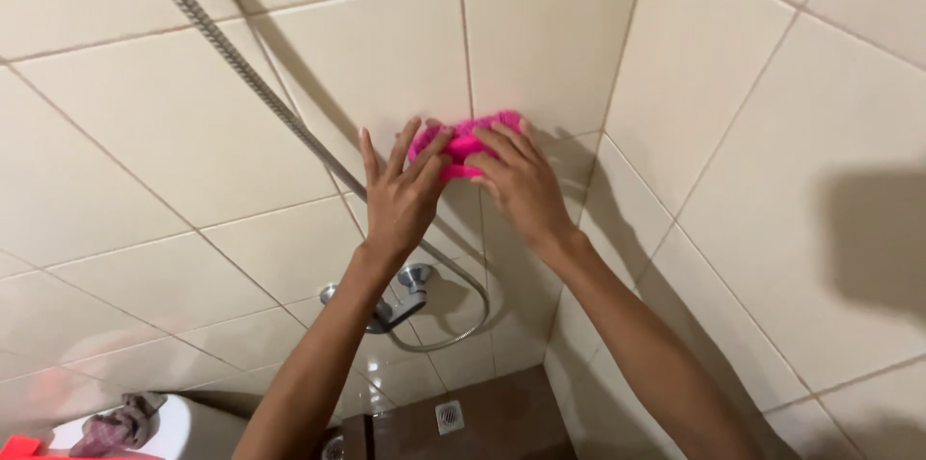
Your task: Scrubbing the bathroom wall tiles and fixtures with a brush.
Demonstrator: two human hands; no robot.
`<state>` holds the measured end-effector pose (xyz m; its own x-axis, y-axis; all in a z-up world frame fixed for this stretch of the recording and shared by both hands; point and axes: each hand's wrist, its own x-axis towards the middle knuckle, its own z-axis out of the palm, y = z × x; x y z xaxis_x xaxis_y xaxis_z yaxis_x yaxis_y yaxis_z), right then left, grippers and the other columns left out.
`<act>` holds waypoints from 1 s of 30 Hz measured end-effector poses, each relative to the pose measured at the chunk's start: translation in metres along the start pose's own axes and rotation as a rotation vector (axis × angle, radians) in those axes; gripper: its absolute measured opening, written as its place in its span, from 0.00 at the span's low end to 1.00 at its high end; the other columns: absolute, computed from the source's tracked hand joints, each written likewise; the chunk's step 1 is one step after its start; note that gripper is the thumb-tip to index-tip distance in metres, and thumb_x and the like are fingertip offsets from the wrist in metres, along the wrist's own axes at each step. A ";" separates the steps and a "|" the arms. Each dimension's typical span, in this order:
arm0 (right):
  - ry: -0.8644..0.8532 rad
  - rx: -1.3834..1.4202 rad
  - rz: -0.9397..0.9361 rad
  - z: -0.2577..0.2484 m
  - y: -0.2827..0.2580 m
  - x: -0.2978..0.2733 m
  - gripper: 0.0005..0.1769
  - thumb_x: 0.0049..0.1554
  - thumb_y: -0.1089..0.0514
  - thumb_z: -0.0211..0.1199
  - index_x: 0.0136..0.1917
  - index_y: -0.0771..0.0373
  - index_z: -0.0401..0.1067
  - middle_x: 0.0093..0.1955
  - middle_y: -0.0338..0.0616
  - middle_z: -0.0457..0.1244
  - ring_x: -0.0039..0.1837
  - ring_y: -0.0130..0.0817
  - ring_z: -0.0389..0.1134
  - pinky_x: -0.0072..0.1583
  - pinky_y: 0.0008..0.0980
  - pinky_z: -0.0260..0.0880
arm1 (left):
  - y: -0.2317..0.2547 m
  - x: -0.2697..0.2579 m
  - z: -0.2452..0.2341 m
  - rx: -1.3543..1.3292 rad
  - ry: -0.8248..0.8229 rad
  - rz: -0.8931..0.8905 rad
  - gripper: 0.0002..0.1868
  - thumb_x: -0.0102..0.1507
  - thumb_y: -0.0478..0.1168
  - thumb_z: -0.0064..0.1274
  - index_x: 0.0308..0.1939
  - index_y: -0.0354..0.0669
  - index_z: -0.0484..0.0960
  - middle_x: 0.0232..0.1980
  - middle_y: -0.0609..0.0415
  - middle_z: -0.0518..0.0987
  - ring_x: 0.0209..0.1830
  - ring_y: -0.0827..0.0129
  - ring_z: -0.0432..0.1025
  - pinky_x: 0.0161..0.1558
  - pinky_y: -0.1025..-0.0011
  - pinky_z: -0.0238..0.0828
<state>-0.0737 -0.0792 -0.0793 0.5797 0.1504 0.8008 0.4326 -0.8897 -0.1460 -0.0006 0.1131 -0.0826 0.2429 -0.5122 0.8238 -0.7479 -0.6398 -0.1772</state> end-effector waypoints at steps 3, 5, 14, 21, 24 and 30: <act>0.077 -0.028 -0.009 -0.014 -0.007 0.033 0.13 0.55 0.56 0.70 0.55 0.51 0.81 0.72 0.41 0.63 0.77 0.49 0.57 0.79 0.58 0.47 | -0.012 0.029 -0.021 0.023 0.050 0.023 0.12 0.63 0.42 0.65 0.49 0.50 0.83 0.70 0.63 0.77 0.80 0.61 0.59 0.78 0.31 0.27; 0.120 -0.067 -0.031 -0.016 -0.006 0.053 0.13 0.55 0.56 0.71 0.55 0.48 0.81 0.72 0.40 0.63 0.78 0.50 0.56 0.79 0.60 0.46 | -0.019 0.050 -0.037 0.003 0.062 0.013 0.17 0.63 0.42 0.66 0.55 0.49 0.83 0.71 0.62 0.77 0.80 0.60 0.58 0.77 0.32 0.26; 0.267 -0.084 -0.127 -0.052 -0.028 0.112 0.20 0.63 0.60 0.71 0.68 0.51 0.78 0.76 0.43 0.60 0.81 0.51 0.54 0.82 0.60 0.46 | -0.042 0.112 -0.086 0.070 0.128 0.025 0.20 0.64 0.36 0.66 0.60 0.46 0.81 0.70 0.61 0.79 0.81 0.59 0.60 0.81 0.38 0.27; 0.204 -0.047 -0.092 -0.011 -0.031 0.061 0.19 0.61 0.59 0.69 0.65 0.49 0.79 0.75 0.45 0.60 0.80 0.50 0.55 0.81 0.61 0.47 | -0.038 0.051 -0.040 0.041 0.186 0.015 0.11 0.67 0.40 0.66 0.52 0.53 0.84 0.65 0.62 0.80 0.75 0.64 0.65 0.81 0.40 0.29; 0.192 -0.109 -0.107 0.016 -0.025 0.035 0.17 0.62 0.58 0.68 0.64 0.49 0.79 0.75 0.46 0.59 0.79 0.51 0.54 0.79 0.64 0.46 | -0.026 0.023 -0.045 0.050 0.095 -0.018 0.10 0.65 0.40 0.65 0.50 0.49 0.84 0.66 0.59 0.81 0.77 0.65 0.65 0.81 0.41 0.31; 0.149 -0.051 -0.037 0.048 -0.025 -0.009 0.16 0.58 0.59 0.69 0.61 0.51 0.79 0.75 0.44 0.59 0.79 0.50 0.54 0.79 0.65 0.47 | -0.013 -0.015 -0.031 0.120 -0.032 -0.026 0.09 0.66 0.35 0.56 0.50 0.47 0.83 0.67 0.57 0.79 0.77 0.64 0.64 0.80 0.40 0.34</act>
<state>-0.0569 -0.0375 -0.1106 0.4538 0.1211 0.8828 0.4138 -0.9061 -0.0883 -0.0138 0.1472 -0.0759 0.2822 -0.5110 0.8120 -0.6620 -0.7163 -0.2207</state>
